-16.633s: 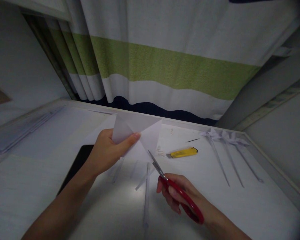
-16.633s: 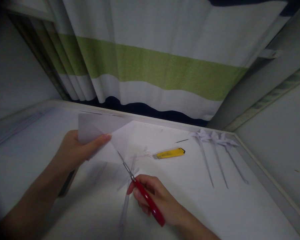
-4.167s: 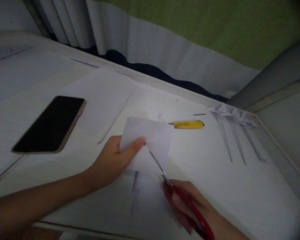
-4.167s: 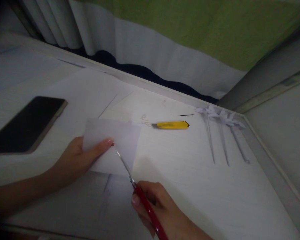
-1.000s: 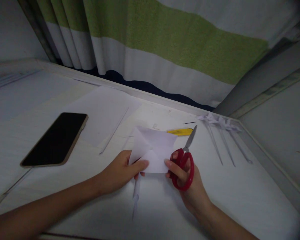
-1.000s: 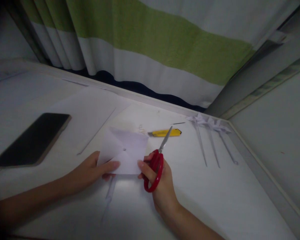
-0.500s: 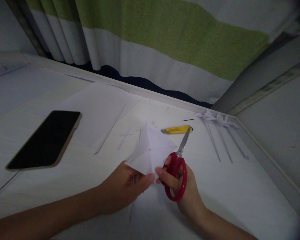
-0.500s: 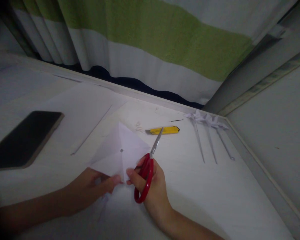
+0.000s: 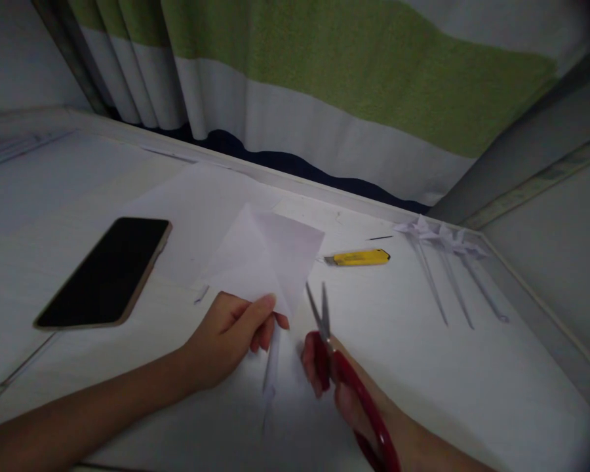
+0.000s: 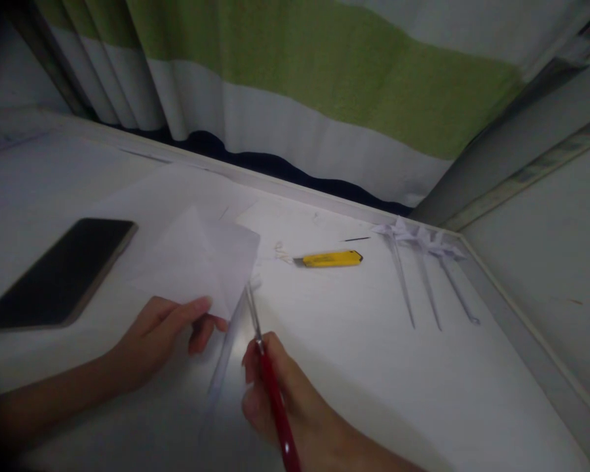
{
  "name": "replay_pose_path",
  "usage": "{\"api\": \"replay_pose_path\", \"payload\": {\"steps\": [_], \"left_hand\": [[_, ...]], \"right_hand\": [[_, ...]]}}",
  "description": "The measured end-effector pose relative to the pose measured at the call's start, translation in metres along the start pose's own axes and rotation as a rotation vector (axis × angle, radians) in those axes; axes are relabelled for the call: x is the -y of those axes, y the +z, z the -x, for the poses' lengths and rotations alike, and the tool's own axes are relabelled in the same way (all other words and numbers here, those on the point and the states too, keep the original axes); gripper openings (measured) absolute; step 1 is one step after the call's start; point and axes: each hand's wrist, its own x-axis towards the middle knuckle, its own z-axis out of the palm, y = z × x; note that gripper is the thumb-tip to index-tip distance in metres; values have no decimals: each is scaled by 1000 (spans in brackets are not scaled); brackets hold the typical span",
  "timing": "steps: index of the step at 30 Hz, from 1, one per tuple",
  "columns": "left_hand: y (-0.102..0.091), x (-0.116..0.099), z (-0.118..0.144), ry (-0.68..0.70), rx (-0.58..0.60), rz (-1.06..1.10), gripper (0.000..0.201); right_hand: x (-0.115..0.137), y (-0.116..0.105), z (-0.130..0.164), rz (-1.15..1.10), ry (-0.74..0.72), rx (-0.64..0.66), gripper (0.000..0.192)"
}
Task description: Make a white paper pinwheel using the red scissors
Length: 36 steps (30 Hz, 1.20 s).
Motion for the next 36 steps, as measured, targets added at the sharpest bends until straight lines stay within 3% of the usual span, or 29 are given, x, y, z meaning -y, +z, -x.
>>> {"api": "replay_pose_path", "payload": {"steps": [3, 10, 36], "left_hand": [[-5, -3, 0, 7, -53, 12, 47], [-5, -3, 1, -13, -48, 28, 47], [-1, 4, 5, -30, 65, -22, 48]], "right_hand": [[4, 1, 2, -10, 127, 202, 37], [2, 0, 4, -54, 189, 260, 34], [-8, 2, 2, -166, 261, 234, 38]]}}
